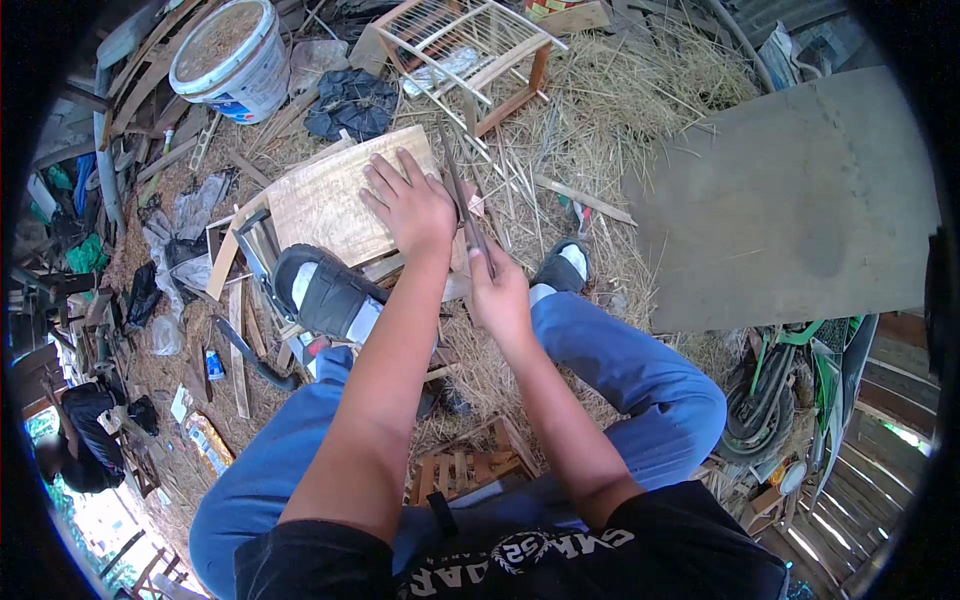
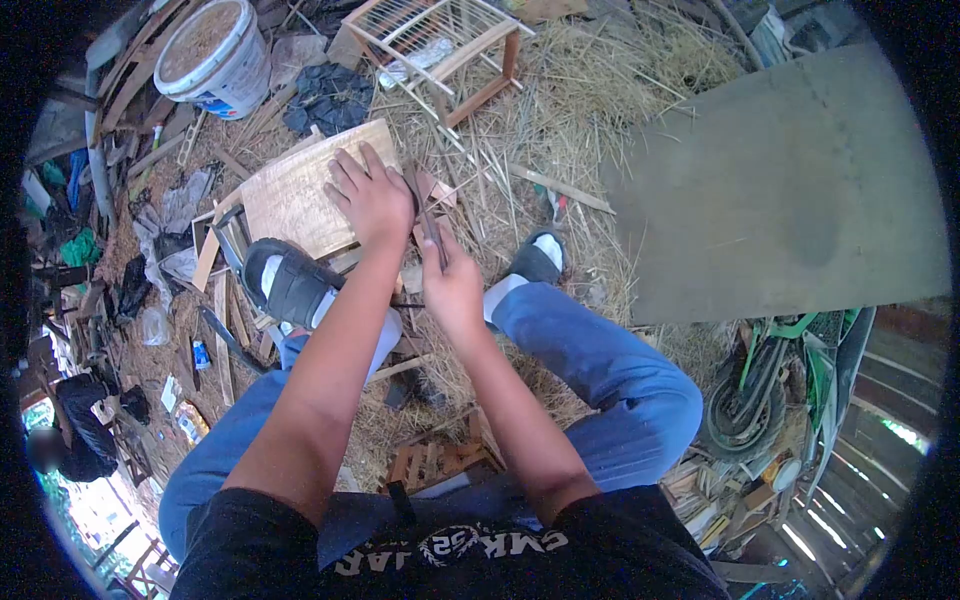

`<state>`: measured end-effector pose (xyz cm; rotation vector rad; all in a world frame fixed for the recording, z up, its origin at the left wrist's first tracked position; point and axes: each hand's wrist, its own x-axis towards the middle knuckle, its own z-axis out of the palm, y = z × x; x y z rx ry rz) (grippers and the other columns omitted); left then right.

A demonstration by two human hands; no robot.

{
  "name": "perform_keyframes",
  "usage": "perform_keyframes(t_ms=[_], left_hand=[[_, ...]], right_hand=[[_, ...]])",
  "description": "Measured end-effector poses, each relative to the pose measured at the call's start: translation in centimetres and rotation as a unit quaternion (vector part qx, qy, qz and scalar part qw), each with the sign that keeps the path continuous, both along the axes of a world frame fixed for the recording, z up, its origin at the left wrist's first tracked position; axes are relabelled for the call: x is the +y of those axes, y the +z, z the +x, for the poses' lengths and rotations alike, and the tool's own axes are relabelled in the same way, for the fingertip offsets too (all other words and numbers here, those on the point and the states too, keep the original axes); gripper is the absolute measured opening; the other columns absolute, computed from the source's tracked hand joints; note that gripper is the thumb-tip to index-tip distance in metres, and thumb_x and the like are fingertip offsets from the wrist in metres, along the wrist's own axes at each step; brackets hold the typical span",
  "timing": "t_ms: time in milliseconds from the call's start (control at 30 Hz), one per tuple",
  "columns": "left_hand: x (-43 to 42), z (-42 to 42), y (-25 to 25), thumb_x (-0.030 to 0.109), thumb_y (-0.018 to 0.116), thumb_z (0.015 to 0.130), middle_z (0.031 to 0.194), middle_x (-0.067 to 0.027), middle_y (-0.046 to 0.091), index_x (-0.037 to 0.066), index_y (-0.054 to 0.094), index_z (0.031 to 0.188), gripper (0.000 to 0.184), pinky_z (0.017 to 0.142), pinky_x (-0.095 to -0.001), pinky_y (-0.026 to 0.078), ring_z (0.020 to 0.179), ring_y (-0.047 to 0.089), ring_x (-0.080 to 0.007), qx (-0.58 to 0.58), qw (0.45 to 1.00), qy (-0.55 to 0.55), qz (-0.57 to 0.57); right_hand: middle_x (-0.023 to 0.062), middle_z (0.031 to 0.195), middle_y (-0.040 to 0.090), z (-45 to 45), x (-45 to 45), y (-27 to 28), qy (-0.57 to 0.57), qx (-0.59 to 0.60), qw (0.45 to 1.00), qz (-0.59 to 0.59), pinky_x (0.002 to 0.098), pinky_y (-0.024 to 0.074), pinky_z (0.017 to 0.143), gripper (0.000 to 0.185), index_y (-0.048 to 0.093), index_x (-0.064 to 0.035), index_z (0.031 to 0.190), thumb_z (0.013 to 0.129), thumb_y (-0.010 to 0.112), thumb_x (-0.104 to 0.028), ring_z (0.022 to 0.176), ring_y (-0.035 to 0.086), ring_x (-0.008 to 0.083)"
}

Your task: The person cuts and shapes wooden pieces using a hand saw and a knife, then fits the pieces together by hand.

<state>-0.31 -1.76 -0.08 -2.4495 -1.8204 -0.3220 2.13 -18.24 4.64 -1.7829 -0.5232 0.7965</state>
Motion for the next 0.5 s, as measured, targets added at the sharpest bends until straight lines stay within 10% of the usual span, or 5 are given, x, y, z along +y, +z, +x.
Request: perform_keyframes(t_ms=[500], left_hand=[[-0.1, -0.2, 0.2, 0.032, 0.044, 0.107, 0.171, -0.0302, 0.024, 0.005, 0.036, 0.165, 0.065, 0.129, -0.0633, 0.013, 0.16, 0.02, -0.0462, -0.013, 1.0, -0.006, -0.003]], right_hand=[[0.0288, 0.111, 0.075, -0.9, -0.7, 0.3, 0.001, -0.051, 0.999, -0.008, 0.0382, 0.0571, 0.085, 0.046, 0.063, -0.0054, 0.145, 0.107, 0.058, -0.03, 0.092, 0.076, 0.034]])
